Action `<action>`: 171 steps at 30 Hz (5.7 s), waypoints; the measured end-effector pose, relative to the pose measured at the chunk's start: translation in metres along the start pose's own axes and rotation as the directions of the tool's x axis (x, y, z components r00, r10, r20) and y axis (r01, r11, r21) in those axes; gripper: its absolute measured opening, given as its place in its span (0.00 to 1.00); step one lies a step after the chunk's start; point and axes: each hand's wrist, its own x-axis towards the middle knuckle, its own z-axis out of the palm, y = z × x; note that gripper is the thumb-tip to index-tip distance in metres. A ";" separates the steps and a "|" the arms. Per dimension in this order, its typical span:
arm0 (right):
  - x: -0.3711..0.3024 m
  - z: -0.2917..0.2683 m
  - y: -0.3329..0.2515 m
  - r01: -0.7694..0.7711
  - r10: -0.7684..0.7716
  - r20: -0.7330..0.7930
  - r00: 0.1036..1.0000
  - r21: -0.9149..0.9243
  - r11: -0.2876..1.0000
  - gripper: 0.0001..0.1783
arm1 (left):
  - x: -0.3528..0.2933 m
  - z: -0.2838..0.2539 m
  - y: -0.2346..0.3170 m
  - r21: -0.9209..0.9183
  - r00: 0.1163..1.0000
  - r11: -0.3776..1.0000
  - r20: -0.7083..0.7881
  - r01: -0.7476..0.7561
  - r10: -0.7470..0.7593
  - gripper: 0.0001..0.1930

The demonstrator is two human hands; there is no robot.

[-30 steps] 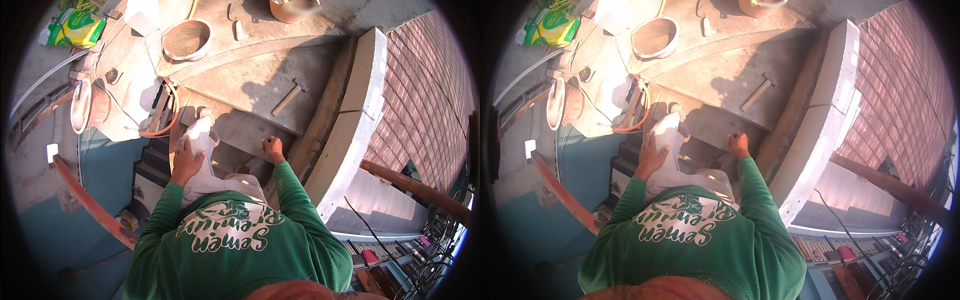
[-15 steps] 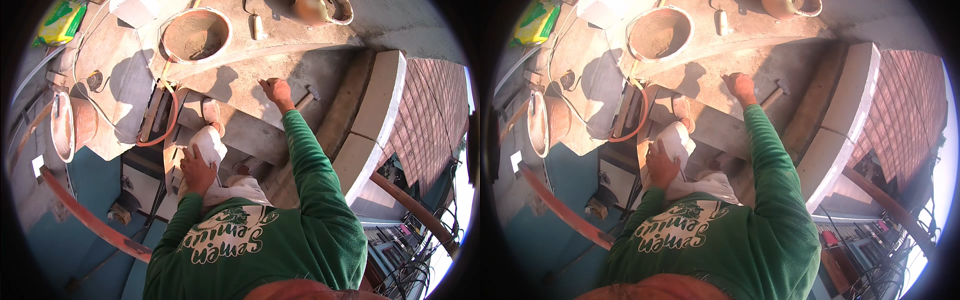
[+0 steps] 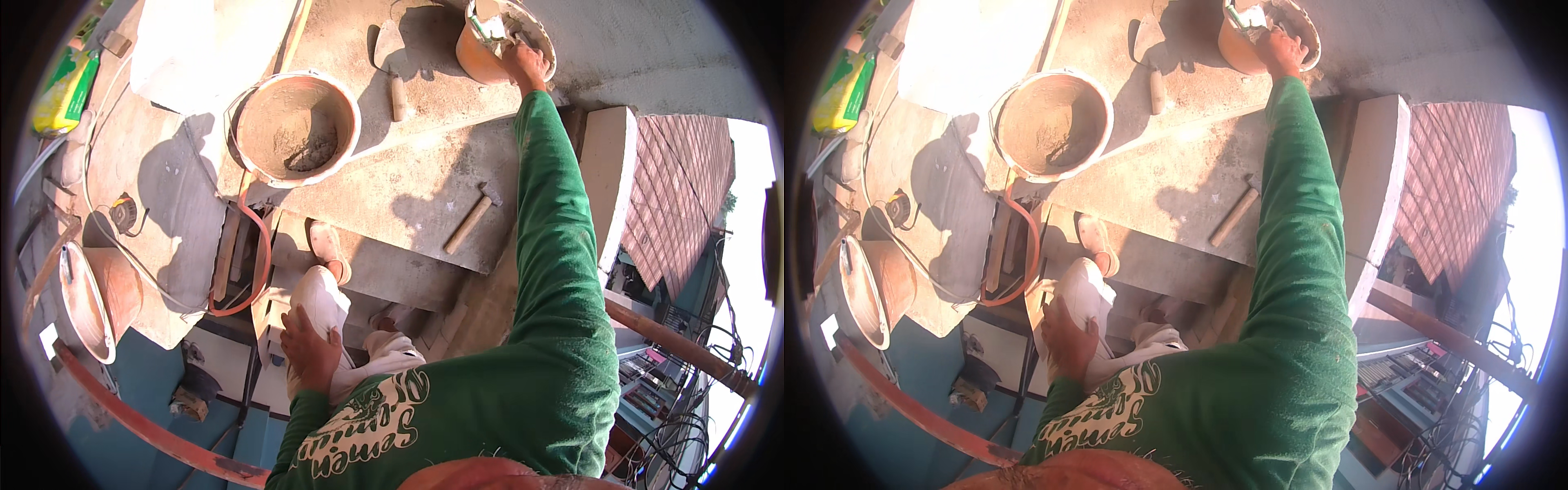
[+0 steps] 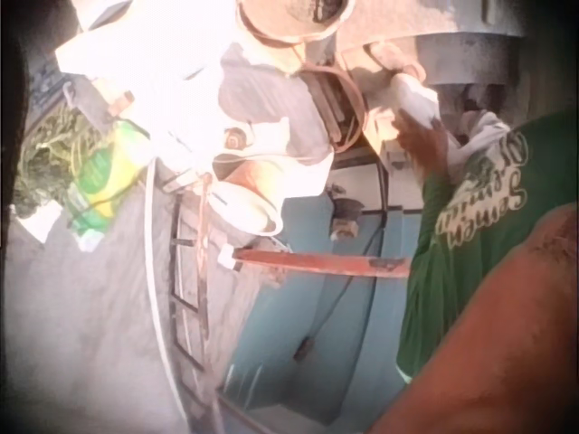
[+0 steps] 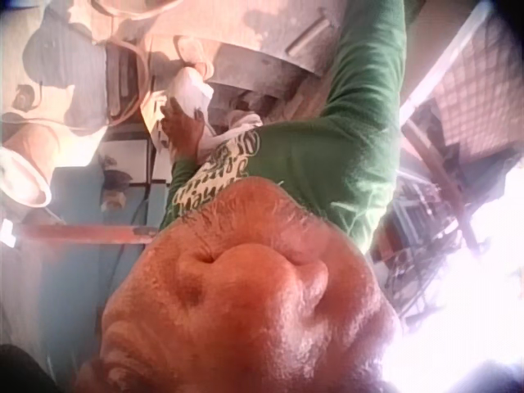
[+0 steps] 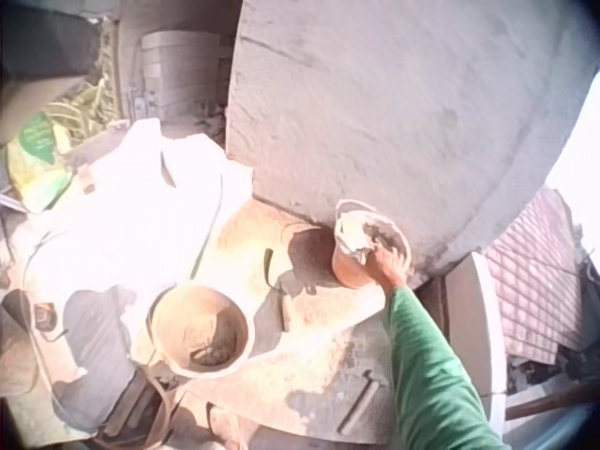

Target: The person applies mortar to a concrete stair edge using a trowel, then places white rectangular tiles onto the prepared surface. They use a hammer to tap the tiles into position and continue applying mortar and setting additional tiles along the stair edge.

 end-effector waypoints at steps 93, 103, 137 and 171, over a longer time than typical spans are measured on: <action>-0.472 -0.009 -0.066 -0.544 0.121 0.546 0.829 0.837 -0.054 0.13 | -0.022 0.024 0.026 0.243 0.996 0.966 0.009 -0.092 0.092 0.49; -0.532 -0.030 0.043 -0.665 0.051 0.663 0.747 0.745 0.058 0.16 | -0.031 0.047 0.040 0.341 0.963 0.920 -0.116 -0.191 0.243 0.49; -0.555 0.020 0.274 -0.776 0.658 0.412 0.630 0.320 0.543 0.27 | -0.069 0.084 0.051 0.406 0.966 0.894 -0.085 -0.190 0.244 0.50; -0.711 0.049 0.117 -0.449 0.055 0.516 0.855 0.682 0.577 0.29 | -0.064 0.076 0.050 0.419 0.959 0.887 -0.108 -0.195 0.262 0.51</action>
